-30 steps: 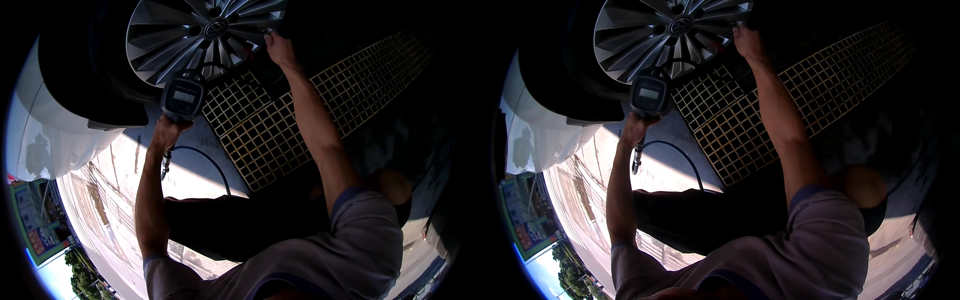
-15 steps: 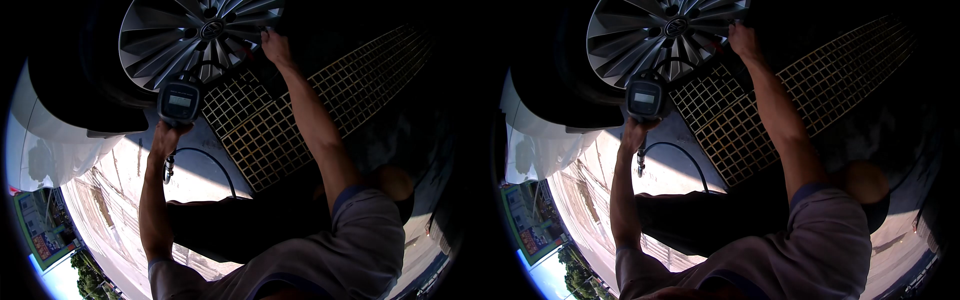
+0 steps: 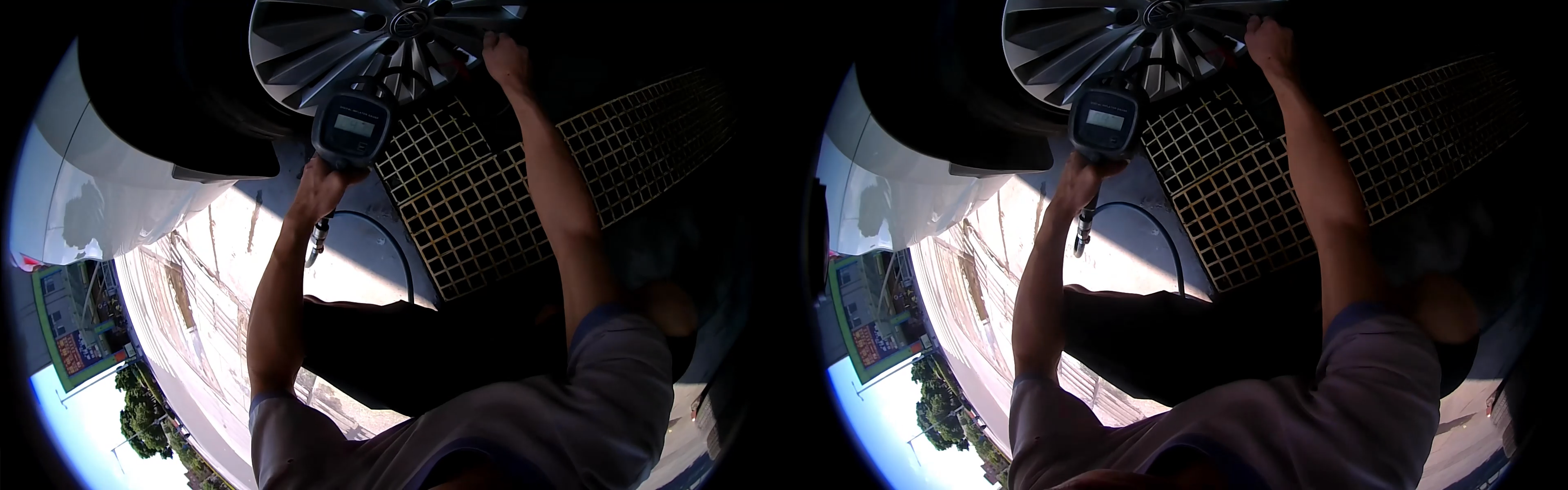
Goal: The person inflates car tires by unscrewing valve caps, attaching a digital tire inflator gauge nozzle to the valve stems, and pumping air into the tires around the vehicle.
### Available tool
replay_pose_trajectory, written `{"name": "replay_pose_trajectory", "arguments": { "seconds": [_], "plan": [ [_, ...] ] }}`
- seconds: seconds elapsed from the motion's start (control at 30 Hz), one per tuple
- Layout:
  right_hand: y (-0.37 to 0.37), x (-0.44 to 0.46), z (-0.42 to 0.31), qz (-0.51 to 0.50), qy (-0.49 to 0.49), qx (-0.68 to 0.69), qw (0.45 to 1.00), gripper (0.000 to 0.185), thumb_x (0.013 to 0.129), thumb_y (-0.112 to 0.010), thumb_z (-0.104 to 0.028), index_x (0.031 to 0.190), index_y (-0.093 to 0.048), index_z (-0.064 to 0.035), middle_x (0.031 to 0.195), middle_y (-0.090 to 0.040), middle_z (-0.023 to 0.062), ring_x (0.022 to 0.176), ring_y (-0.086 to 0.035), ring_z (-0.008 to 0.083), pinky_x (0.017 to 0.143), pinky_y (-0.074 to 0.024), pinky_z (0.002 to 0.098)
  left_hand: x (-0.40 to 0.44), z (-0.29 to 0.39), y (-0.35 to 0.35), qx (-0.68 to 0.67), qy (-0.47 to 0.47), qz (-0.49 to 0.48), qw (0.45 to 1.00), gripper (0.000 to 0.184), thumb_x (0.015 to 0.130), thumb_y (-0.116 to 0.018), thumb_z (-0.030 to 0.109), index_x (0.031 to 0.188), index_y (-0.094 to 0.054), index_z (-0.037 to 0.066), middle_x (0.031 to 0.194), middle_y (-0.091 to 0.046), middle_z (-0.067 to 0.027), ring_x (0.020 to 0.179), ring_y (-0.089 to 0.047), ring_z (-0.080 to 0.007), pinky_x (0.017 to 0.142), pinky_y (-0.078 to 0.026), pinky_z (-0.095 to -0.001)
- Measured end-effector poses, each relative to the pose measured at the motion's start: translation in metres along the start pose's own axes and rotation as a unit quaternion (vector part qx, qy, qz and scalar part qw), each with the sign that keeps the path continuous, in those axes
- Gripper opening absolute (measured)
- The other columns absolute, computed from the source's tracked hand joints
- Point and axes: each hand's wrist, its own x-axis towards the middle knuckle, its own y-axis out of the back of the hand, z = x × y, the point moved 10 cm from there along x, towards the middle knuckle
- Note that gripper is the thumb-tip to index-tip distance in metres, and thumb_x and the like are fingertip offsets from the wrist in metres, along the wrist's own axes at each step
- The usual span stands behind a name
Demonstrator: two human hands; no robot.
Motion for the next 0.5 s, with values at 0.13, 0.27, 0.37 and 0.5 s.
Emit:
{"name": "replay_pose_trajectory", "arguments": {
  "seconds": [0.13, 0.27, 0.37, 0.5],
  "plan": [
    [0.0, 0.002, 0.0, -0.001, -0.007, -0.001, 1.0, 0.05, 0.107, -0.039, -0.044, 0.121, -0.072, -0.0095, 0.117, -0.069, 0.0319, 0.109, -0.065, 0.0551, 0.095, -0.0541, 0.0607, 0.003, 0.002, -0.002, -0.031, 0.007, 0.004, 0.999, 0.044, 0.083, -0.072, 0.011, 0.126, -0.07, 0.002, 0.118, -0.074, -0.0164, 0.113, -0.067, -0.0264, 0.101, -0.051, -0.04],
    [0.001, 0.0, -0.001, -0.007, -0.021, -0.002, 1.0, 0.047, 0.106, -0.039, -0.039, 0.12, -0.071, -0.0079, 0.122, -0.068, 0.0297, 0.112, -0.063, 0.0528, 0.1, -0.0518, 0.0575, 0.008, 0.003, -0.004, -0.024, 0.009, -0.001, 1.0, 0.045, 0.083, -0.073, 0.009, 0.128, -0.07, 0.002, 0.12, -0.074, -0.0167, 0.116, -0.067, -0.0259, 0.103, -0.05, -0.0403],
    [-0.001, 0.001, -0.006, -0.015, -0.009, -0.011, 1.0, 0.048, 0.106, -0.037, -0.039, 0.119, -0.071, -0.0072, 0.121, -0.069, 0.0289, 0.114, -0.062, 0.053, 0.1, -0.0511, 0.0583, 0.005, 0.013, -0.003, -0.025, 0.007, 0.011, 1.0, 0.046, 0.084, -0.074, 0.011, 0.129, -0.069, 0.003, 0.121, -0.074, -0.017, 0.116, -0.067, -0.0251, 0.103, -0.05, -0.0392],
    [0.002, 0.0, -0.006, 0.008, 0.003, -0.009, 1.0, 0.041, 0.103, -0.043, -0.034, 0.117, -0.073, -0.0106, 0.118, -0.07, 0.0297, 0.108, -0.066, 0.0529, 0.095, -0.0543, 0.0595, 0.009, 0.007, -0.005, -0.052, 0.018, -0.003, 0.998, 0.046, 0.087, -0.074, 0.014, 0.13, -0.068, 0.003, 0.121, -0.074, -0.0166, 0.115, -0.068, -0.0241, 0.101, -0.051, -0.0384]
  ]
}}
